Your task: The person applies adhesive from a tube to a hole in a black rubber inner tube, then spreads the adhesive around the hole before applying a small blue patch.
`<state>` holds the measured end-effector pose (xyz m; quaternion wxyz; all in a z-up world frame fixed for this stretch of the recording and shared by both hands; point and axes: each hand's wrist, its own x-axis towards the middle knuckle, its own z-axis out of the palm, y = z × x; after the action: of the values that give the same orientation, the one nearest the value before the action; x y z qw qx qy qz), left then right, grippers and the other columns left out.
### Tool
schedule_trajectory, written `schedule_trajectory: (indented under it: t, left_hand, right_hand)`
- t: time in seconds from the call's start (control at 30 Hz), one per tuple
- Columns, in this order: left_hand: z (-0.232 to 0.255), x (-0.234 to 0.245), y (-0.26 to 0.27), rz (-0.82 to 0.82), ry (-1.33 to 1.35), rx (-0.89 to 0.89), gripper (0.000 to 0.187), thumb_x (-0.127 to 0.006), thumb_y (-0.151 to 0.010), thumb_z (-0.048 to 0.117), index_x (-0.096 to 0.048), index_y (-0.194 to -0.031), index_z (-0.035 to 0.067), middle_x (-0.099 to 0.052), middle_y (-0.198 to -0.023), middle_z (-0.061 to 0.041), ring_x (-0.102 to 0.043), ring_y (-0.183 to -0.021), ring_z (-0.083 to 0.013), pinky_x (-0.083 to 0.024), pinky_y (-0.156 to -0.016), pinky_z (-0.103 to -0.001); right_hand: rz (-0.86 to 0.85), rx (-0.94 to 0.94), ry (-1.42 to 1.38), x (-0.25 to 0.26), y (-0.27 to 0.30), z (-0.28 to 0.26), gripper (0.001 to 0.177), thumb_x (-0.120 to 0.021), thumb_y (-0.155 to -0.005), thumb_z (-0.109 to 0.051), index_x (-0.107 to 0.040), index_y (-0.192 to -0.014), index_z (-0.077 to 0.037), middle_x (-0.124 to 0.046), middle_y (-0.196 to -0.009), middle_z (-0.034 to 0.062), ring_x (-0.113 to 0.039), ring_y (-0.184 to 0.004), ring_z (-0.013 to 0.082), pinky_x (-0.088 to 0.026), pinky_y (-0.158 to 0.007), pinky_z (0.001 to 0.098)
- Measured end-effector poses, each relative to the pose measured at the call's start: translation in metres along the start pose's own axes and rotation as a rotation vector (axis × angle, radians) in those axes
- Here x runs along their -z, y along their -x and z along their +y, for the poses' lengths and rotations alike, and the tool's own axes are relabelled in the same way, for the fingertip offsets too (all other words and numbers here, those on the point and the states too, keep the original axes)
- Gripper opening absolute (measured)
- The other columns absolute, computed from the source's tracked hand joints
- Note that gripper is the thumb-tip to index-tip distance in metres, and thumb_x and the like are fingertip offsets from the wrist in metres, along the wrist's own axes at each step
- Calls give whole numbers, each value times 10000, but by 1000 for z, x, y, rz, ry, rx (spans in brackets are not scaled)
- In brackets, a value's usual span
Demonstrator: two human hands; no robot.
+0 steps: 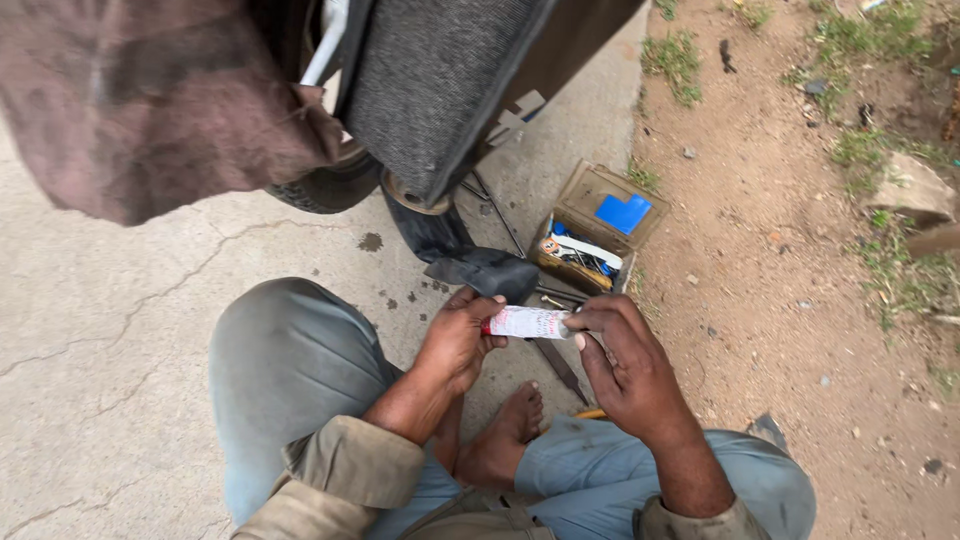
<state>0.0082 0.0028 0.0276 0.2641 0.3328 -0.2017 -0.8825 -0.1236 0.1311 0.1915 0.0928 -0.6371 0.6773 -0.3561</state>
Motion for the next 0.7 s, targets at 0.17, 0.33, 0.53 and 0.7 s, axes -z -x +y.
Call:
schedule_trajectory:
  t: [0.17, 0.33, 0.53, 0.7]
  left_hand:
    - [0, -2, 1, 18, 22, 3, 56, -665, -930, 106, -626, -970, 104, -690, -835, -24, -658, -713, -126, -518, -553, -295]
    - [2, -6, 3, 25, 14, 18, 54, -659, -929, 97, -626, -971, 93, -694, -828, -37, -654, -704, -135, -515, -551, -295]
    - [4, -4, 3, 42, 14, 13, 55, -647, -929, 88, -626, -970, 58, -689, -823, -45, -646, -697, -135, -520, -558, -297]
    - [1, -3, 1, 44, 10, 15, 56, -649, -929, 82, -624, -976, 64, -683, -828, -47, -643, -696, -139, -513, -556, -299]
  right_hand:
    - [20, -236, 13, 1, -1, 11, 247, -818, -837, -150, -660, -986, -32, -635, -895, 109, -669, -791, 252, -546, -697, 341]
    - [41, -33, 81, -4, 3, 18, 155, -743, -940, -106, -639, -1031, -34, -642, -955, 102, -659, -884, 245, -541, -778, 365]
    - [-21, -78, -95, -2, 3, 12, 219, -698, -944, -73, -638, -1147, -20, -641, -1080, 119, -682, -946, 223, -565, -801, 338]
    - [24, -212, -87, -5, 4, 16, 271, -794, -873, -109, -667, -1096, -24, -662, -1005, 99, -669, -881, 214, -551, -768, 326]
